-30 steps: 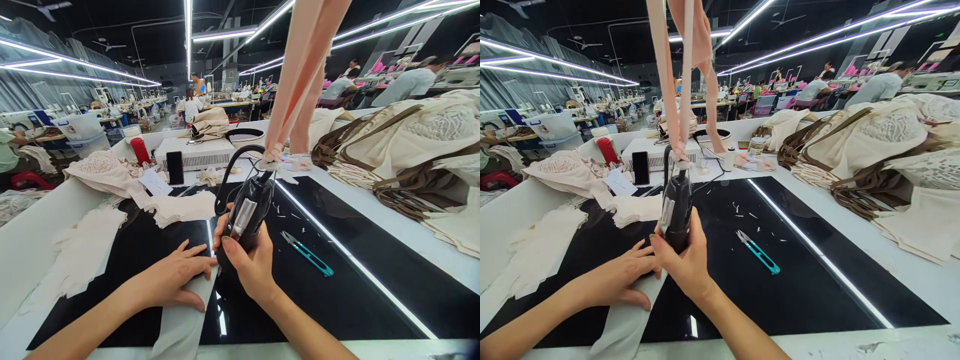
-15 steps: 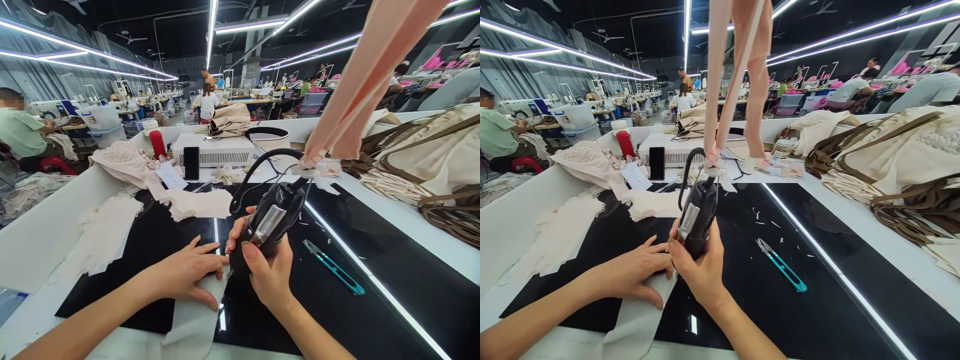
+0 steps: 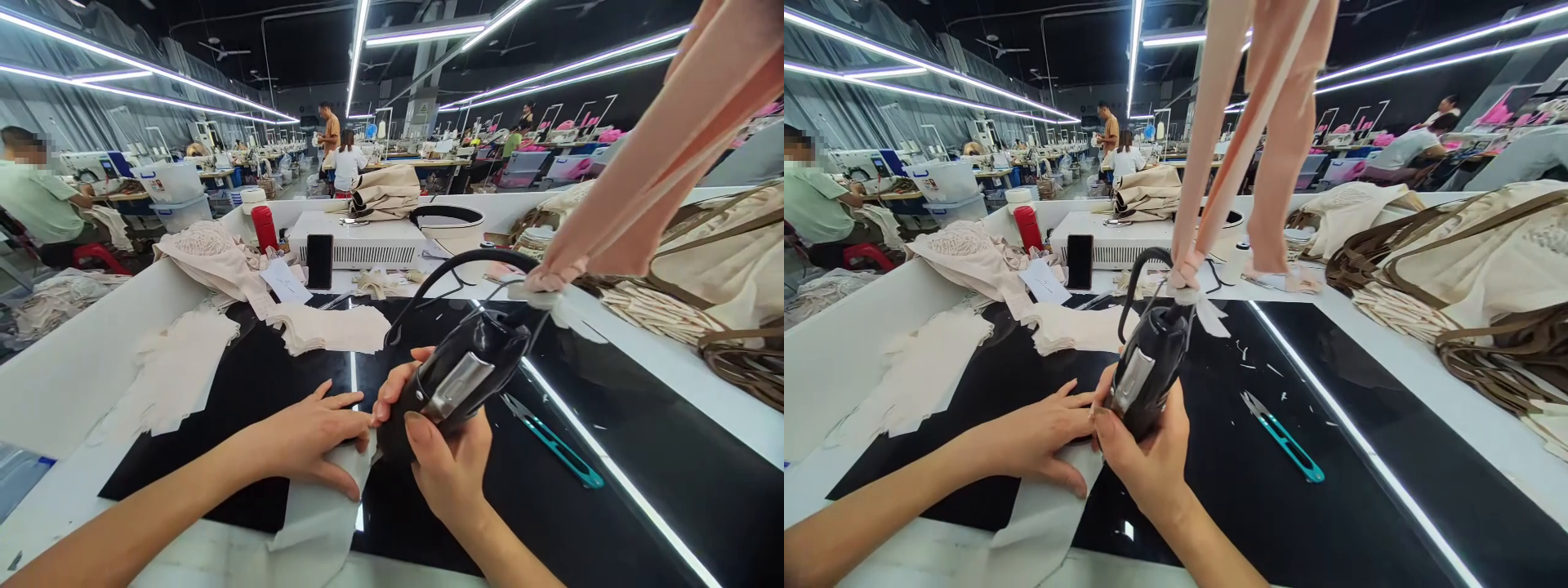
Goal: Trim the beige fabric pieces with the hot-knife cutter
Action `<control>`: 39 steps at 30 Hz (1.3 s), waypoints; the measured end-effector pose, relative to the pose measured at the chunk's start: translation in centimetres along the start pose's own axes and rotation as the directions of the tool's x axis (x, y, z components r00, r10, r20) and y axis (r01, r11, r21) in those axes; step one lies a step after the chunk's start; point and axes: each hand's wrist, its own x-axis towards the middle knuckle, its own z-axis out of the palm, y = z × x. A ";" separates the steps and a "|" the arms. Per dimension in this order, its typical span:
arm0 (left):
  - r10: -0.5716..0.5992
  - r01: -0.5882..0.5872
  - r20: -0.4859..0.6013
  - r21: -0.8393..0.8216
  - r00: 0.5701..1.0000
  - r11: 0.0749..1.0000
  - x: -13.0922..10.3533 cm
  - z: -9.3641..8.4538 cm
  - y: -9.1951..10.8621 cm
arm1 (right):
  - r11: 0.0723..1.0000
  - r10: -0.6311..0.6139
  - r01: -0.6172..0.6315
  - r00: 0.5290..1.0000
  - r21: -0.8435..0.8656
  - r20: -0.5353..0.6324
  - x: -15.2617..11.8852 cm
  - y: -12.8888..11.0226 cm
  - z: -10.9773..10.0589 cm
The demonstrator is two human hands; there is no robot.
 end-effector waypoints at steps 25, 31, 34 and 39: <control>0.019 -0.019 0.024 -0.025 1.000 1.000 0.2 0.1 -0.5 | 0.999 -0.004 0.004 1.000 -0.044 0.007 -1.1 0.3 0.3; 0.007 -0.005 0.032 -0.043 0.999 0.999 0.2 0.0 -0.5 | 1.000 0.019 -0.019 1.000 0.003 -0.003 -1.2 0.0 0.7; 0.009 -0.007 0.036 -0.053 0.999 0.999 0.4 -0.1 -0.6 | 0.999 0.039 -0.039 0.999 -0.005 0.011 -1.4 0.0 1.0; 0.035 -0.033 -0.028 0.060 0.999 0.998 0.0 -0.3 0.0 | 0.996 0.019 -0.021 1.000 -0.089 -0.017 -1.5 0.0 0.8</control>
